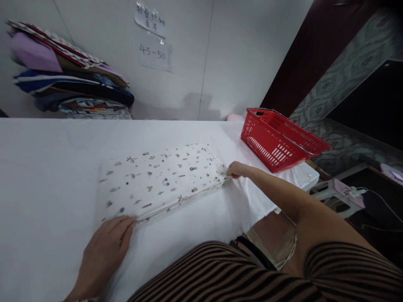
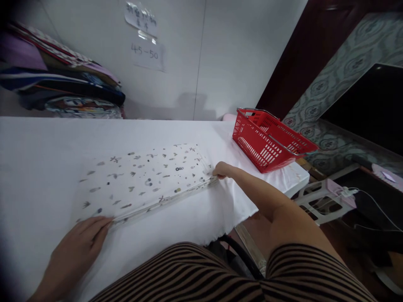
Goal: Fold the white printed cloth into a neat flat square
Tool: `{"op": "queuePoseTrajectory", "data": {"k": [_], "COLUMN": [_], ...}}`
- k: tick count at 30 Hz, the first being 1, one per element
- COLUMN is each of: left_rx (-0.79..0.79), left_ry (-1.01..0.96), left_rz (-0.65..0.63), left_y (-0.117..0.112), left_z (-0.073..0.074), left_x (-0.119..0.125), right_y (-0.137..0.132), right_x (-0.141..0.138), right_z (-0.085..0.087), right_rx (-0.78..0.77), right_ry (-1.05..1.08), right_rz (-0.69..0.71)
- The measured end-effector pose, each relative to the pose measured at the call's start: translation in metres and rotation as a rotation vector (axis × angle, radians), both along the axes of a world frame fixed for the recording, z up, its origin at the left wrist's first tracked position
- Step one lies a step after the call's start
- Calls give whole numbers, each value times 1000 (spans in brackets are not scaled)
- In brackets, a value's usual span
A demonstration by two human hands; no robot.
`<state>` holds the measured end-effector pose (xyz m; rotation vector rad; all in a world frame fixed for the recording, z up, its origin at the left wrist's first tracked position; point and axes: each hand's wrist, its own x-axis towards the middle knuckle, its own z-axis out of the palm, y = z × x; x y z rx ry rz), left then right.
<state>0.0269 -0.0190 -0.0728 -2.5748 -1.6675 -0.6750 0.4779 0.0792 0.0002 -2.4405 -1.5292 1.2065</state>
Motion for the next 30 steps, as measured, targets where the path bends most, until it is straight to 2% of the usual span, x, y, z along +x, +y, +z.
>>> {"op": "queuePoseTrajectory", "data": {"k": [6,13,18,23,30], "left_rx": [-36,-19,23,25,21], "left_ry": [-11,-15,-38,-32,17], "left_rz": [20,-26,-28,18,23], "left_y": [-3,-1,-4,-8,-7], "left_z": [7,4,4,7,8], "left_x": [3,1,1,3,11], "right_y": [-12,-10,-7,-13,-17], "right_x": [-2,-6,-8,-3,17], "right_z": [-8,-1,-1,-4,-8], "right_rx": [37,-49,-57,-14,145], "right_ry": [4,-11,-19,96,189], "right_rz": [-53,-66,-66,-86,-169]}}
